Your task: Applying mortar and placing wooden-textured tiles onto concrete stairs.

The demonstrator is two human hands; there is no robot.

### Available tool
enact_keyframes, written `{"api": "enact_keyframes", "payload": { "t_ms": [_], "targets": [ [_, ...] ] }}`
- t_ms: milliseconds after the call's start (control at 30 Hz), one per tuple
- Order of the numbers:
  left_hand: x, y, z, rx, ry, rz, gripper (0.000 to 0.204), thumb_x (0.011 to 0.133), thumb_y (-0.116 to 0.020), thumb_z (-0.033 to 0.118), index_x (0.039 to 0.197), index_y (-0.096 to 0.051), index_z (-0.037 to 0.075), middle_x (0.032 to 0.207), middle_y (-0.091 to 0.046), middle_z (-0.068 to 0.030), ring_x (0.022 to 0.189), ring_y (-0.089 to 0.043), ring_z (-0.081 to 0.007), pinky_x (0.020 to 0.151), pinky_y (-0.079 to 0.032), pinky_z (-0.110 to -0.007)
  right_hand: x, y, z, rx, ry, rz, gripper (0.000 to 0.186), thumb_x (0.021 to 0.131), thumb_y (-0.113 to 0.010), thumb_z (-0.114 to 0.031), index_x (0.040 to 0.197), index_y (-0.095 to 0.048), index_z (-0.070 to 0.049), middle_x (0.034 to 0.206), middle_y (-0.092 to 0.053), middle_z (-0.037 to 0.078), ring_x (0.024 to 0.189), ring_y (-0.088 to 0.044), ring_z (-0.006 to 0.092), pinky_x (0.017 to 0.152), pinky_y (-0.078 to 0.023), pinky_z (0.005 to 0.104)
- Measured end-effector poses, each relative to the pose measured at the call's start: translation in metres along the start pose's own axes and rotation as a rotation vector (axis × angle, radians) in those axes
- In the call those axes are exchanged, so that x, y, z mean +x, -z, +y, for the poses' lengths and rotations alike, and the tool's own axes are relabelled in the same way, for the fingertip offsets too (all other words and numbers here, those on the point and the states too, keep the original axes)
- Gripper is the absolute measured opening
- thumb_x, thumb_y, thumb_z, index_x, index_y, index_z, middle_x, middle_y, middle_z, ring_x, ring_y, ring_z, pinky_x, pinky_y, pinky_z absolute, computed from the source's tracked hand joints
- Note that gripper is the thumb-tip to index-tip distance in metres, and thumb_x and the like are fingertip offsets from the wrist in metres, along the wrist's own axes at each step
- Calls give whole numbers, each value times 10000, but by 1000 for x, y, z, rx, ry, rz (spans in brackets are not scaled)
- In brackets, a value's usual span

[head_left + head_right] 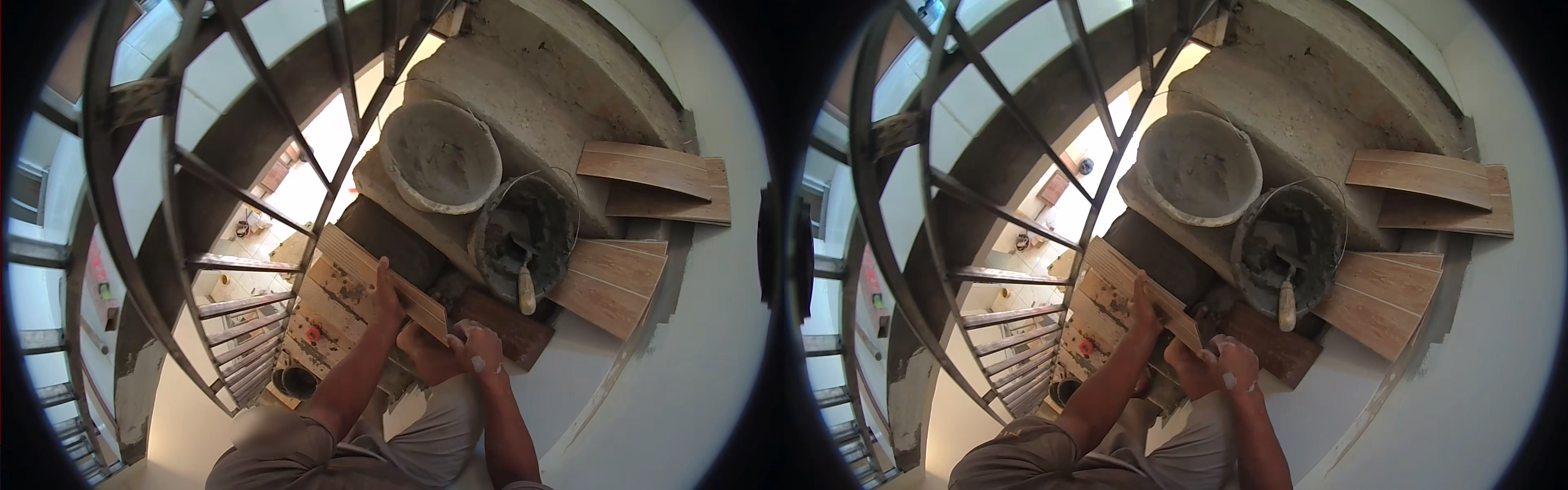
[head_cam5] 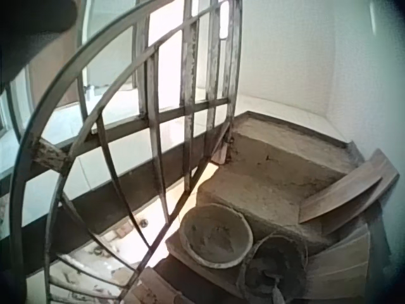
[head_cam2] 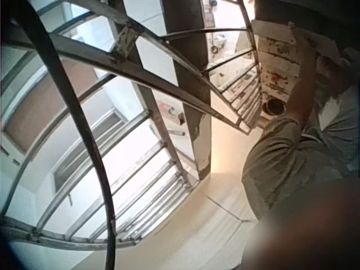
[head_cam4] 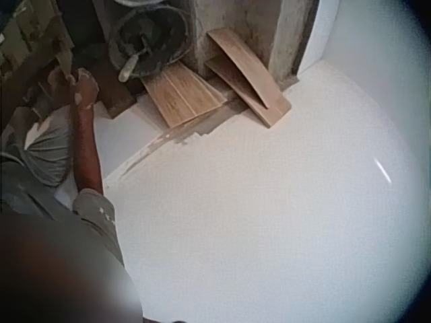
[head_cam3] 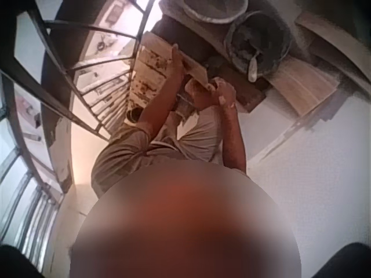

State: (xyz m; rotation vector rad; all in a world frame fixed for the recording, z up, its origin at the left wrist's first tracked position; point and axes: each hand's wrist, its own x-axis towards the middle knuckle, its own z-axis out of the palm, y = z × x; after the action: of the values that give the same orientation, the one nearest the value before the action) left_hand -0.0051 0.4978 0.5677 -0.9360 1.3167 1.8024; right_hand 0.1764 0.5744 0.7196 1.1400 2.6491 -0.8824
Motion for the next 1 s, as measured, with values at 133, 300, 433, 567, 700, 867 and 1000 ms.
{"api": "enact_keyframes", "payload": {
  "t_ms": [133, 300, 433, 567, 700, 867, 1000],
  "targets": [
    [28, -16, -11, -49, -195, 59, 969, 698, -821, 504, 1383, -343, 13, 1242, -476, -153, 1117, -521, -274, 920, -467, -409, 23, -21, 27, 36, -57, -119, 226, 873, -646, -268, 986, -655, -73, 968, -690, 182, 900, -663, 396, 771, -524, 491],
    [62, -22, -18, 150, -335, 185, 1140, 650, -864, 499, 1454, -233, -4, 1300, -451, -205, 1199, -498, -301, 1017, -418, -403, 55, -89, 68, 165, -257, -149, 277, 883, -625, -272, 1037, -653, -44, 985, -683, 230, 927, -647, 438, 805, -519, 498],
    [94, -49, -24, 673, -314, 453, 1267, 594, -868, 568, 1499, -157, 38, 1437, -310, -317, 1316, -394, -432, 1074, -375, -502, 83, -183, 136, 381, -215, -100, 394, 869, -634, -294, 1086, -615, 34, 895, -674, 233, 833, -672, 349, 760, -512, 422],
    [130, -68, -12, 865, -303, 563, 1293, 585, -853, 605, 1510, -132, 62, 1456, -235, -350, 1331, -329, -508, 1075, -352, -573, 132, -223, 137, 610, -248, -182, 368, 882, -615, -277, 1062, -618, 44, 942, -690, 226, 927, -672, 401, 797, -517, 441],
    [165, -87, -2, 968, -297, 638, 1275, 588, -848, 610, 1505, -147, 70, 1449, -251, -334, 1344, -326, -491, 1080, -353, -560, 164, -247, 138, 571, -211, -221, 364, 878, -620, -283, 1051, -626, 37, 914, -694, 207, 897, -684, 362, 783, -516, 441],
    [208, -90, -9, 1048, -239, 694, 1154, 668, -809, 579, 1514, -158, 140, 1473, -234, -290, 1359, -318, -445, 1107, -326, -526, 183, -266, 149, 572, -177, -211, 373, 874, -628, -300, 1005, -618, 49, 882, -689, 196, 849, -683, 324, 758, -512, 431],
    [243, -75, -21, 826, -230, 848, 1085, 711, -794, 527, 1519, -159, 179, 1459, -261, -268, 1341, -342, -422, 1103, -329, -519, 191, -251, 137, 633, -195, -215, 358, 867, -637, -321, 933, -604, 29, 830, -661, 191, 806, -663, 346, 750, -506, 442]
  ]
}}
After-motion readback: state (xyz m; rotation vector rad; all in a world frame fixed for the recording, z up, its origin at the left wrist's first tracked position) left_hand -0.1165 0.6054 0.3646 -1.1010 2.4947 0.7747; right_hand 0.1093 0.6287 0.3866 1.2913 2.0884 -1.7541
